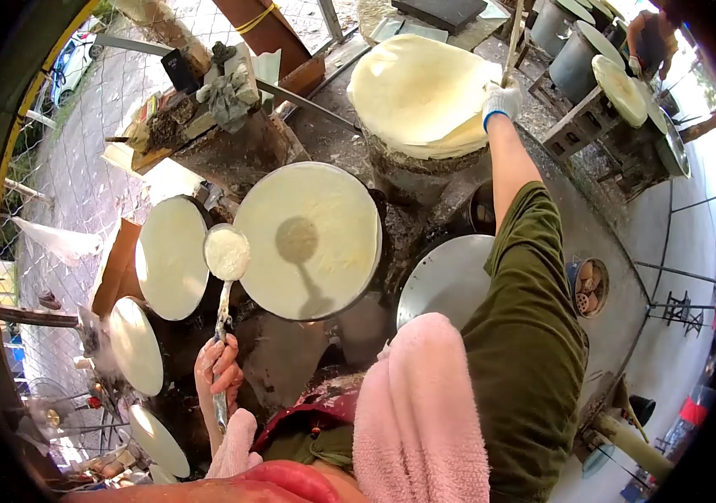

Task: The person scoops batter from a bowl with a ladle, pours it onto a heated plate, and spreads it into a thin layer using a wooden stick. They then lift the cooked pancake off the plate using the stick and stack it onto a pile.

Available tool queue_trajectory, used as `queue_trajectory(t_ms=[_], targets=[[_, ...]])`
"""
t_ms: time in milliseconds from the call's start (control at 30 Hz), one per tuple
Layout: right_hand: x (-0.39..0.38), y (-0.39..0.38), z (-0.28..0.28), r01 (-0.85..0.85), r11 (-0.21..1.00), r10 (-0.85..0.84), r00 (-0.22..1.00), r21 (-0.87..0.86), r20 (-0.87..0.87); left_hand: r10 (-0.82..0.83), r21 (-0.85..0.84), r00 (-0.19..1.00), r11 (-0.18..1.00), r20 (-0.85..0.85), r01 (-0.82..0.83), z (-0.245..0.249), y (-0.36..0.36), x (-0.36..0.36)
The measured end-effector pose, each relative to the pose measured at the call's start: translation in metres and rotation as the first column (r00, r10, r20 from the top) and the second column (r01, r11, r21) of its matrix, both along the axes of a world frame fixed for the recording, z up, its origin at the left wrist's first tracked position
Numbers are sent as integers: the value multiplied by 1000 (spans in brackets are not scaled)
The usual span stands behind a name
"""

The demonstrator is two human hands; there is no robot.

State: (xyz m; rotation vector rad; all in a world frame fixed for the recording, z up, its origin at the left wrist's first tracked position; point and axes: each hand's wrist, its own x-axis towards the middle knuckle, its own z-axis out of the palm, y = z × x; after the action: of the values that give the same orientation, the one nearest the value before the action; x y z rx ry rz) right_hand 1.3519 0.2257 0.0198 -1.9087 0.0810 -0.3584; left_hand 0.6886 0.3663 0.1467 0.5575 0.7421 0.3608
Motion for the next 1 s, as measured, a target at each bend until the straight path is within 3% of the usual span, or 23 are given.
queue_trajectory(t_ms=[33,67,133,167,300,333,400,433,500,533,633,667,733,800,867,967,1000], targets=[[0,1,6,43,986,-41,999,-160,18,-2,5,1000,1000,1,2,2,0,5],[5,-1,2,45,987,-43,999,-157,18,-21,18,1000,1000,-18,22,4,0,11],[17,-18,-24,116,923,-101,993,-366,61,-42,31,998,999,-48,44,7,-3,20],[36,-28,-48,67,891,-95,995,-449,-41,-78,44,995,996,-62,80,8,-4,25],[12,-51,-61,-26,893,2,999,-449,-52,-215,85,964,969,-159,230,17,-11,46],[6,-57,-65,90,855,-62,995,-511,72,-258,106,946,954,-198,282,20,-16,53],[-27,-76,-53,126,832,-137,990,-540,21,-289,105,931,942,-225,318,25,-30,68],[-44,-95,-45,35,828,-115,988,-560,-108,-351,90,910,922,-222,377,25,-37,75],[-76,-141,-67,-107,979,86,988,-173,-126,-461,75,868,874,-187,480,21,-54,91],[-98,-169,-78,-171,983,178,977,71,-116,-522,82,823,831,-224,550,23,-65,101],[-206,-252,-83,-96,923,137,987,372,-84,-710,64,671,675,-216,735,13,-103,130],[-249,-277,-67,-56,989,70,992,136,-101,-755,57,610,616,-240,786,12,-121,145],[-318,-327,-77,24,984,10,982,176,-187,-848,23,506,509,-157,860,-11,-155,170],[-385,-368,-82,73,993,-43,956,95,-289,-903,47,380,379,-200,924,-37,-196,195],[-446,-390,-97,146,972,-87,950,182,-299,-940,154,288,262,-182,953,-87,-235,213],[-511,-391,-87,274,903,-112,893,330,-437,-935,252,264,204,-237,946,-142,-286,218],[-529,-390,-91,269,932,-151,897,242,-416,-888,435,284,109,-361,894,-162,-295,217]])
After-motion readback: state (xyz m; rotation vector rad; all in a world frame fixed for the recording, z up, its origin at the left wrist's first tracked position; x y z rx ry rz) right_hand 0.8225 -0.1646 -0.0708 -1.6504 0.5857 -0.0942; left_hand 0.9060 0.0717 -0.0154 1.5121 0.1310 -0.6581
